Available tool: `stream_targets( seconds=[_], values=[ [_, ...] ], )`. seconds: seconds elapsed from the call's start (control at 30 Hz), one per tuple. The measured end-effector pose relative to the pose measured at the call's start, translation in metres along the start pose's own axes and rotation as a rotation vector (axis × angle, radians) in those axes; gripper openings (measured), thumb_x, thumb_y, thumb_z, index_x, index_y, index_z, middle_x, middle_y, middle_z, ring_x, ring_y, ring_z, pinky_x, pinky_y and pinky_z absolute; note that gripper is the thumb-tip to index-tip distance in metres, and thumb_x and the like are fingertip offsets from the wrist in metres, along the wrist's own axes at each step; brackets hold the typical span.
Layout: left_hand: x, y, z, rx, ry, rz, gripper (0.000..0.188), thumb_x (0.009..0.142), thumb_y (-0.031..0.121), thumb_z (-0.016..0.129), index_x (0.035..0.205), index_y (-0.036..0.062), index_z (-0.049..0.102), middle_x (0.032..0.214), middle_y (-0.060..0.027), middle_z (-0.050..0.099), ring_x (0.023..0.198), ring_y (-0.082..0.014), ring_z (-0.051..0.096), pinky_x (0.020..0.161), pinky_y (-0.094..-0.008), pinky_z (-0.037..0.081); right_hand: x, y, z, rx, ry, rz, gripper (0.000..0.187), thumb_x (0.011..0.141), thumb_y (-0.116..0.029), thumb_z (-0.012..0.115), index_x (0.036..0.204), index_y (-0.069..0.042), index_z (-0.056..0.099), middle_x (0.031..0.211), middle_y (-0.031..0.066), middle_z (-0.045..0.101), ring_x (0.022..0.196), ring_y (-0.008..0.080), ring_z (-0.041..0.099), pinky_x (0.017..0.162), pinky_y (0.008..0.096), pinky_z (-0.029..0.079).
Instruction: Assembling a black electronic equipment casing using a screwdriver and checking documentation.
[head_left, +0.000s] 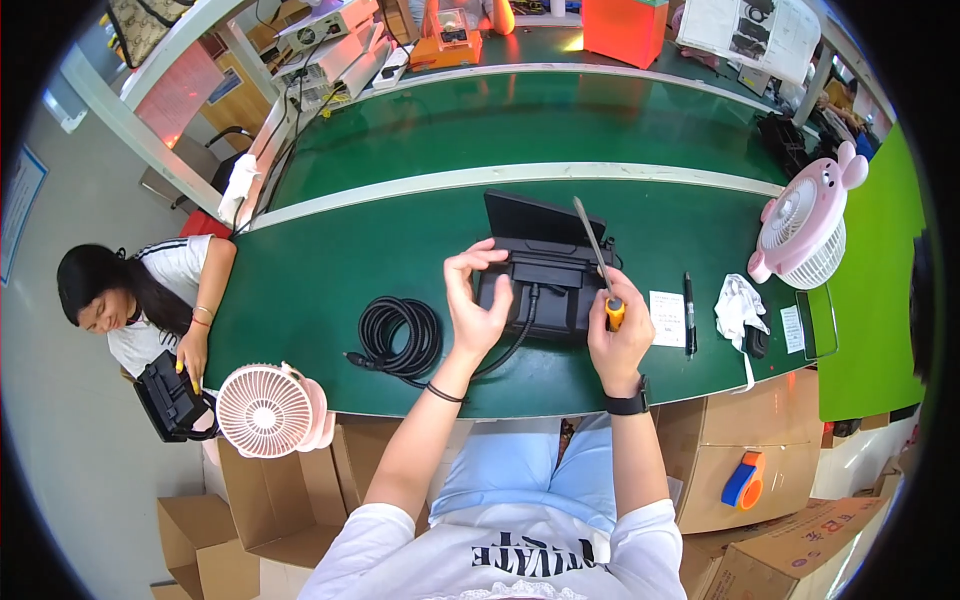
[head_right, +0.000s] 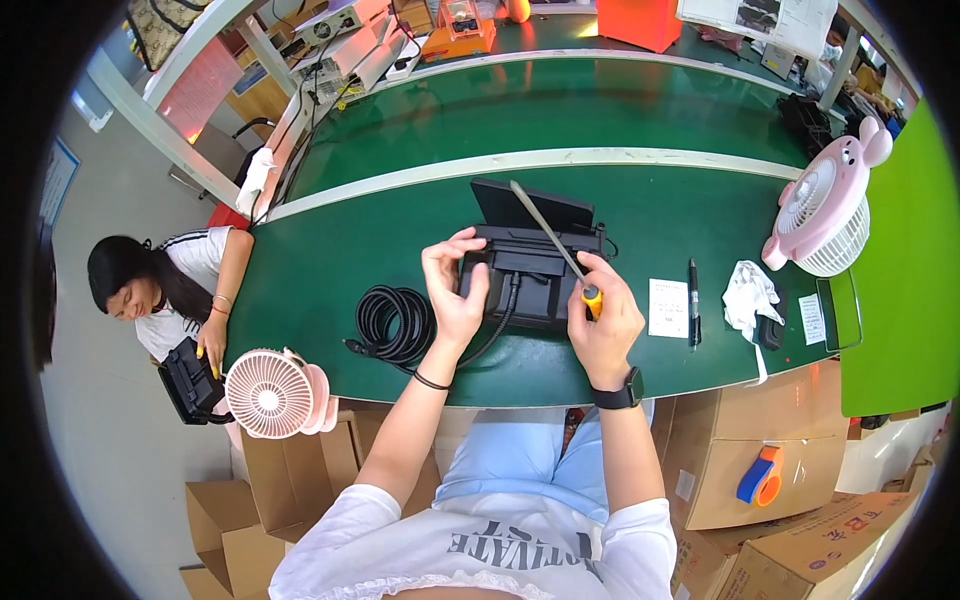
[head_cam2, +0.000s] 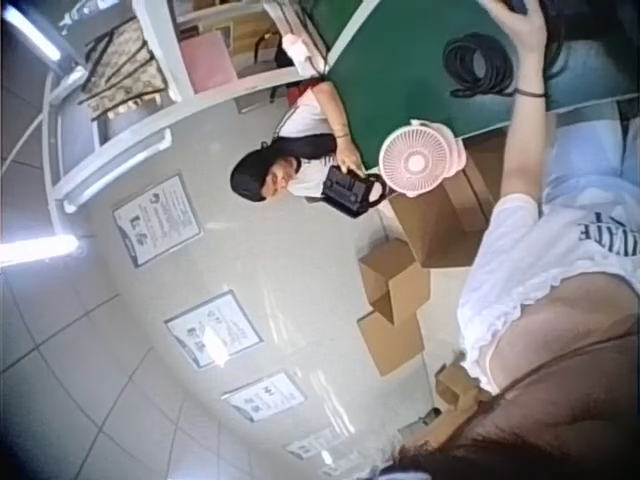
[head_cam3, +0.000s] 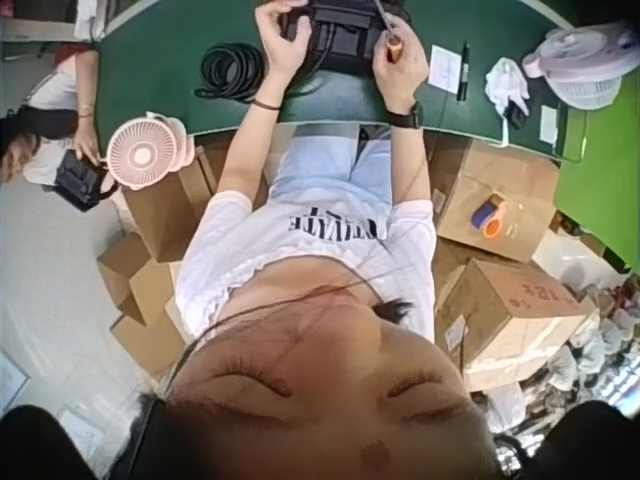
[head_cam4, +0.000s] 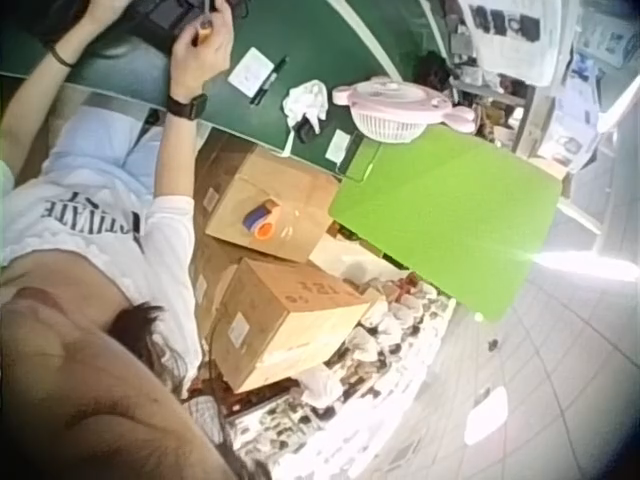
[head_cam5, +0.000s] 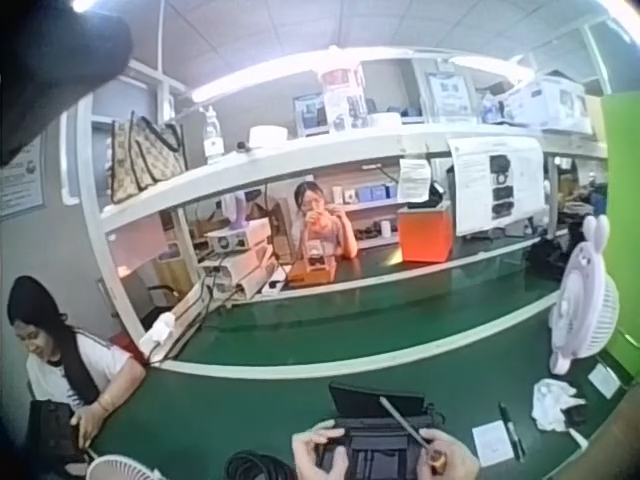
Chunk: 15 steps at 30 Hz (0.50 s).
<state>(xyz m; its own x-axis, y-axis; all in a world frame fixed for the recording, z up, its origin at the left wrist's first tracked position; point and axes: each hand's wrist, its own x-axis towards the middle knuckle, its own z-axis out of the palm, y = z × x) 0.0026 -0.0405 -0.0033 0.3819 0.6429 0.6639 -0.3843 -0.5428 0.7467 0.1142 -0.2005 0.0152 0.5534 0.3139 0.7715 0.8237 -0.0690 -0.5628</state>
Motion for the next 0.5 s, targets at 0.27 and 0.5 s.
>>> stream_targets(
  seconds=[0.27, 0.5],
  values=[
    [0.004, -0.003, -0.002, 0.151, 0.046, 0.165, 0.024, 0.079, -0.006, 0.054, 0.095, 0.0064, 0.041, 0.101, -0.0158, 0.071, 0.103, -0.0279, 0.057, 0.098, -0.0422, 0.044, -0.009, 0.014, 0.011, 0.086, 0.148, -0.035, 0.023, 0.081, 0.01, 0.06, 0.098, -0.004, 0.054, 0.099, 0.0143, 0.074, 0.088, 0.0285, 0.068, 0.082, 0.0353, 0.052],
    [0.004, 0.0, -0.003, 0.173, 0.087, 0.099, 0.022, 0.085, -0.002, 0.055, 0.08, 0.0084, 0.036, 0.092, -0.0079, 0.075, 0.089, -0.0226, 0.045, 0.089, -0.0377, 0.04, -0.014, 0.017, 0.015, 0.076, 0.164, 0.007, 0.014, 0.084, 0.007, 0.056, 0.089, -0.005, 0.052, 0.092, 0.0129, 0.075, 0.084, 0.0251, 0.062, 0.081, 0.0353, 0.048]
  ],
)
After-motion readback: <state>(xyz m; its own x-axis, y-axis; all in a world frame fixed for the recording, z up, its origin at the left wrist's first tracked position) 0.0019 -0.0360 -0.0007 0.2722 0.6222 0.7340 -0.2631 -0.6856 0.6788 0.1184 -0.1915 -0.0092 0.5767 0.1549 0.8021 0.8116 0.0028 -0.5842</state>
